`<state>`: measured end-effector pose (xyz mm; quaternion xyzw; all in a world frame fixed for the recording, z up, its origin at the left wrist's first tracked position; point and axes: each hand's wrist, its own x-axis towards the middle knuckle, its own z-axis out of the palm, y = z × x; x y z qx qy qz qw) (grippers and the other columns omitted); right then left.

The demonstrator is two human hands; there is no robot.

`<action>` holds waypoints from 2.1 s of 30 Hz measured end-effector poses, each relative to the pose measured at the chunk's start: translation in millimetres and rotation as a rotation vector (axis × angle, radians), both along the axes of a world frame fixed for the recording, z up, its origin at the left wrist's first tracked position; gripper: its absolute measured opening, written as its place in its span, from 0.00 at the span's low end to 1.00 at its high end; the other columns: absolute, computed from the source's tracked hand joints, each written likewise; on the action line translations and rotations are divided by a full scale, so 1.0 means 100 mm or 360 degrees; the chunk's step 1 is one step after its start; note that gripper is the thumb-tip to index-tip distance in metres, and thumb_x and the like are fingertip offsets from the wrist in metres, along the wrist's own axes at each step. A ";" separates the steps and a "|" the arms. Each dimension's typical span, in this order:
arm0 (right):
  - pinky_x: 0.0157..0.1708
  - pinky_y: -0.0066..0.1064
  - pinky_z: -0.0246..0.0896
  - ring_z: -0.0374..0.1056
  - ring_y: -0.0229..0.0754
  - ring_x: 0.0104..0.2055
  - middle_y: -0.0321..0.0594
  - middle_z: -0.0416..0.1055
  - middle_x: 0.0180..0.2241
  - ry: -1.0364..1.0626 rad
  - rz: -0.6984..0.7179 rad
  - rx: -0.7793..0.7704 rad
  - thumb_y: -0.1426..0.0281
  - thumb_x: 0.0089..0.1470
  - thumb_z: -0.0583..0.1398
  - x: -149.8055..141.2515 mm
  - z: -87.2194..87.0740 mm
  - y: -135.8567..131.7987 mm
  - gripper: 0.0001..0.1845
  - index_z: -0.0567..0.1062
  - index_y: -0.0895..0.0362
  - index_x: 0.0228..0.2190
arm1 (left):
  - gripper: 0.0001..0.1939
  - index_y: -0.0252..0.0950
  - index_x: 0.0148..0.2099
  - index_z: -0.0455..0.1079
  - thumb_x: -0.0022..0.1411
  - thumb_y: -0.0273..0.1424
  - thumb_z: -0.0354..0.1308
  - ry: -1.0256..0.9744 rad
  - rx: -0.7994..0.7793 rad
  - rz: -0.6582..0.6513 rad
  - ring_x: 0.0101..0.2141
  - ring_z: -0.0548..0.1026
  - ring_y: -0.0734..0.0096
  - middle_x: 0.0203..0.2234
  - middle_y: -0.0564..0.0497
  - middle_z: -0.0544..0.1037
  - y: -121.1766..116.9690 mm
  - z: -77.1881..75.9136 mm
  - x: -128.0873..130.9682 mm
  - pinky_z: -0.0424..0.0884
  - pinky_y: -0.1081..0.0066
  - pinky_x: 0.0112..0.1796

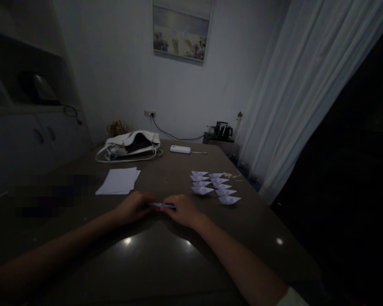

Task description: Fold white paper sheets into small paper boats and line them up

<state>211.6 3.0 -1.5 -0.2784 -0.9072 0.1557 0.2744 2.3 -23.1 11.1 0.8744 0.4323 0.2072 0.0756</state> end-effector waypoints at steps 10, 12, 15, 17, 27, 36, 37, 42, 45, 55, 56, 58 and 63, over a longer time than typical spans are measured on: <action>0.27 0.26 0.50 0.67 0.39 0.28 0.38 0.74 0.26 -0.0126 -0.0130 0.0056 0.77 0.51 0.56 0.00 0.04 -0.04 0.09 0.76 0.56 0.27 | 0.11 0.36 0.32 0.74 0.60 0.34 0.52 0.0182 0.0061 0.0122 0.27 0.74 0.62 0.24 0.46 0.78 -0.05 0.06 0.05 0.59 0.73 0.26; 0.26 0.26 0.48 0.66 0.38 0.26 0.37 0.73 0.25 -0.0138 -0.0171 0.0097 0.76 0.51 0.57 -0.01 0.03 -0.03 0.08 0.76 0.56 0.26 | 0.11 0.36 0.33 0.74 0.60 0.34 0.52 0.0188 0.0048 0.0121 0.27 0.74 0.62 0.25 0.47 0.78 -0.04 0.05 0.03 0.59 0.72 0.26; 0.24 0.26 0.45 0.64 0.37 0.24 0.36 0.72 0.22 -0.0146 -0.0192 0.0122 0.73 0.53 0.57 -0.01 0.03 -0.02 0.08 0.76 0.56 0.25 | 0.11 0.36 0.32 0.74 0.60 0.33 0.51 0.0173 0.0029 0.0045 0.27 0.74 0.64 0.25 0.47 0.77 -0.01 0.06 -0.02 0.59 0.73 0.26; 0.24 0.26 0.44 0.63 0.37 0.23 0.36 0.71 0.22 -0.0158 -0.0185 0.0107 0.72 0.54 0.57 -0.02 0.03 -0.02 0.09 0.75 0.56 0.25 | 0.10 0.36 0.32 0.74 0.60 0.31 0.51 0.0144 0.0034 -0.0023 0.27 0.74 0.65 0.26 0.47 0.77 0.00 0.08 -0.04 0.60 0.73 0.27; 0.29 0.25 0.50 0.67 0.38 0.30 0.39 0.74 0.29 -0.0190 -0.0043 0.0081 0.67 0.59 0.54 -0.02 0.03 -0.04 0.10 0.75 0.56 0.35 | 0.13 0.33 0.33 0.73 0.63 0.34 0.51 0.0165 0.0012 -0.0117 0.27 0.74 0.68 0.26 0.47 0.77 0.03 0.02 -0.05 0.60 0.76 0.27; 0.29 0.26 0.50 0.67 0.39 0.31 0.39 0.73 0.29 -0.0248 -0.0219 0.0161 0.68 0.57 0.56 -0.05 0.02 -0.03 0.08 0.74 0.58 0.32 | 0.10 0.34 0.35 0.73 0.63 0.33 0.53 0.0133 -0.0007 -0.0104 0.28 0.73 0.70 0.27 0.49 0.77 0.07 0.02 -0.11 0.60 0.77 0.27; 0.29 0.26 0.50 0.67 0.38 0.31 0.39 0.73 0.30 -0.0234 -0.0190 0.0157 0.67 0.57 0.57 -0.05 0.02 -0.02 0.09 0.74 0.58 0.32 | 0.10 0.34 0.35 0.73 0.63 0.32 0.53 0.0125 -0.0005 -0.0123 0.28 0.73 0.70 0.28 0.49 0.77 0.06 0.03 -0.11 0.60 0.77 0.28; 0.29 0.25 0.51 0.66 0.38 0.31 0.39 0.72 0.30 -0.0165 -0.0124 0.0086 0.65 0.55 0.59 -0.01 0.03 0.03 0.09 0.75 0.58 0.30 | 0.11 0.33 0.35 0.74 0.63 0.32 0.52 0.0014 -0.0096 -0.0178 0.28 0.73 0.70 0.27 0.48 0.76 0.03 0.07 -0.13 0.62 0.77 0.29; 0.29 0.25 0.52 0.66 0.37 0.29 0.39 0.73 0.28 -0.0008 -0.0119 -0.0039 0.67 0.55 0.60 0.03 0.08 0.06 0.09 0.76 0.59 0.29 | 0.12 0.33 0.35 0.74 0.63 0.33 0.51 -0.0114 -0.0214 -0.0170 0.28 0.72 0.71 0.27 0.49 0.76 0.03 0.08 -0.16 0.63 0.77 0.29; 0.24 0.24 0.50 0.62 0.34 0.22 0.38 0.72 0.22 0.0230 -0.0156 -0.0194 0.70 0.50 0.63 0.04 0.15 0.12 0.07 0.78 0.61 0.24 | 0.21 0.32 0.31 0.72 0.61 0.44 0.50 -0.0472 -0.0552 0.0029 0.24 0.70 0.71 0.21 0.53 0.73 0.04 0.03 -0.17 0.62 0.76 0.24; 0.24 0.24 0.50 0.62 0.34 0.22 0.38 0.72 0.22 0.0250 -0.0153 -0.0241 0.69 0.51 0.62 0.05 0.15 0.13 0.09 0.78 0.61 0.24 | 0.21 0.32 0.30 0.71 0.61 0.44 0.50 -0.0488 -0.0551 0.0045 0.24 0.70 0.70 0.21 0.53 0.73 0.04 0.04 -0.17 0.62 0.76 0.24; 0.24 0.24 0.50 0.62 0.34 0.22 0.37 0.71 0.21 0.0308 -0.0112 -0.0355 0.65 0.54 0.60 0.08 0.14 0.16 0.14 0.77 0.61 0.23 | 0.21 0.32 0.29 0.71 0.61 0.44 0.50 -0.0517 -0.0546 0.0072 0.24 0.70 0.70 0.21 0.53 0.72 0.05 0.04 -0.18 0.63 0.76 0.24; 0.23 0.24 0.50 0.62 0.35 0.22 0.37 0.70 0.20 0.0445 -0.0030 -0.0495 0.64 0.57 0.55 0.14 0.11 0.21 0.19 0.77 0.62 0.22 | 0.21 0.32 0.27 0.70 0.61 0.44 0.50 -0.0531 -0.0529 0.0057 0.25 0.71 0.69 0.20 0.52 0.72 0.06 0.03 -0.17 0.64 0.75 0.27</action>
